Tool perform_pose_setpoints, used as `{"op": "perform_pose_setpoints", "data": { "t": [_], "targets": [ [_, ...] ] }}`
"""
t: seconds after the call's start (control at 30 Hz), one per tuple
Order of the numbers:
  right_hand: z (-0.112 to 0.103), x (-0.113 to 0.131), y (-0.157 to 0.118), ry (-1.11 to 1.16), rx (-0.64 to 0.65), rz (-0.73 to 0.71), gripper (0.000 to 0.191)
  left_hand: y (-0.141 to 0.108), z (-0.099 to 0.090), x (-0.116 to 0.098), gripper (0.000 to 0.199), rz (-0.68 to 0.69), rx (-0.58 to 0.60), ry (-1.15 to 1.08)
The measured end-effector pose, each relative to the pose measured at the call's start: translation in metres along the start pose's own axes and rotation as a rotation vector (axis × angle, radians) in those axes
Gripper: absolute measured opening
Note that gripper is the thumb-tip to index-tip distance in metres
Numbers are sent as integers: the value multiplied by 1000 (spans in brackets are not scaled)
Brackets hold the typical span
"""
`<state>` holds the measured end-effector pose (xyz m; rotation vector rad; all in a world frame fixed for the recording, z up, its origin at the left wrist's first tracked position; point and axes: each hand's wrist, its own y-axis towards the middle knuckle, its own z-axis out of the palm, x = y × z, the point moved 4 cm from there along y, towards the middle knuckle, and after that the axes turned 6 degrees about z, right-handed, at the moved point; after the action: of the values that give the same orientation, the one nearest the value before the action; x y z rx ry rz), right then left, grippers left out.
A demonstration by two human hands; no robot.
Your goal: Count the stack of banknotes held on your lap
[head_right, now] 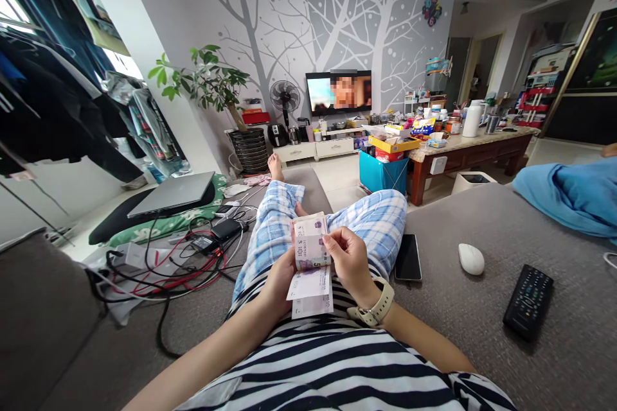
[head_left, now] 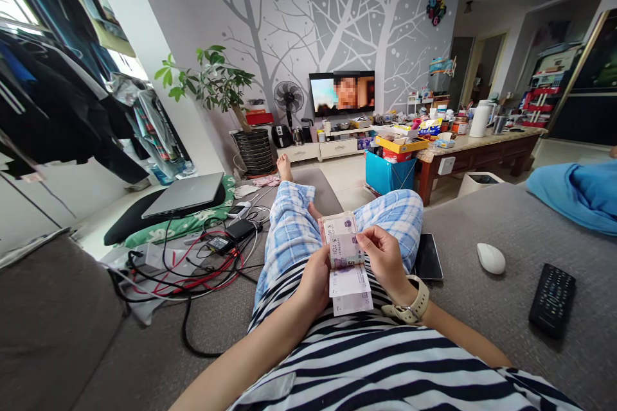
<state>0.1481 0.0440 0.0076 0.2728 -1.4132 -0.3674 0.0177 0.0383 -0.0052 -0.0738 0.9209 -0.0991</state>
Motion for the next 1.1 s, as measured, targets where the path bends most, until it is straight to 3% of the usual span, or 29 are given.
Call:
{"op": "perform_pose_setpoints", "data": {
  "t": [0.3, 0.57, 0.8, 1.1],
  "targets": [
    [1, 3, -2, 4, 30, -17, 29, -4, 4, -4, 15, 44, 28, 84],
    [2, 2, -2, 14, 33, -21, 27, 0, 0, 0, 22, -12, -15, 39],
    [1, 8, -4, 12, 33, -21, 29, -2, 5, -4, 26, 36, 39, 109],
    [5, 5, -4, 110, 121, 13, 36, -3, 1, -4, 27, -22, -41, 38]
  ]
}}
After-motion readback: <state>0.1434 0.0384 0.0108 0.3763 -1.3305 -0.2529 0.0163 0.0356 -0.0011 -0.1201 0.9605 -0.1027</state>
